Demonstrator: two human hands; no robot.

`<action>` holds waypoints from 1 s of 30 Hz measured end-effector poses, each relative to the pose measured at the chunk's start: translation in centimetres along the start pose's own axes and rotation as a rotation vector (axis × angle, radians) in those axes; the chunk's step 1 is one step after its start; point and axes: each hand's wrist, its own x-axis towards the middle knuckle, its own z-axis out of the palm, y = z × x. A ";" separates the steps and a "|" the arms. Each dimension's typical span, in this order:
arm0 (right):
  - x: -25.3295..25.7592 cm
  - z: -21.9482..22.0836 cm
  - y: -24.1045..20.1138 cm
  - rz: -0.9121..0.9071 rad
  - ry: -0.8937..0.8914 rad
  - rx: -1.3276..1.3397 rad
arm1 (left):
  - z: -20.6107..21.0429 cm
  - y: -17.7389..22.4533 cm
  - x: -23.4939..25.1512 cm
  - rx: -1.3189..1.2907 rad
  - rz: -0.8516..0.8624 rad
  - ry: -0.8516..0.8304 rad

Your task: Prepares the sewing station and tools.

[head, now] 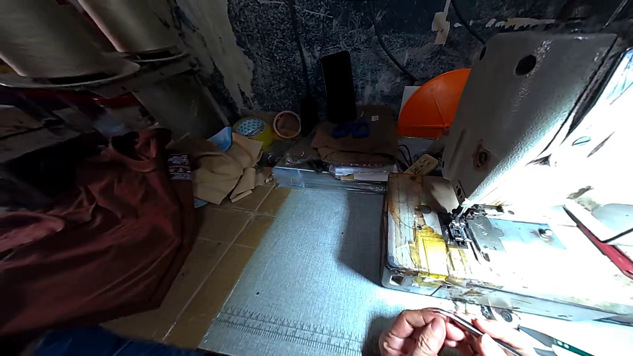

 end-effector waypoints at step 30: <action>-0.2 2.4 -6.5 -0.039 0.058 0.123 | -0.5 0.8 2.4 0.160 0.200 -0.640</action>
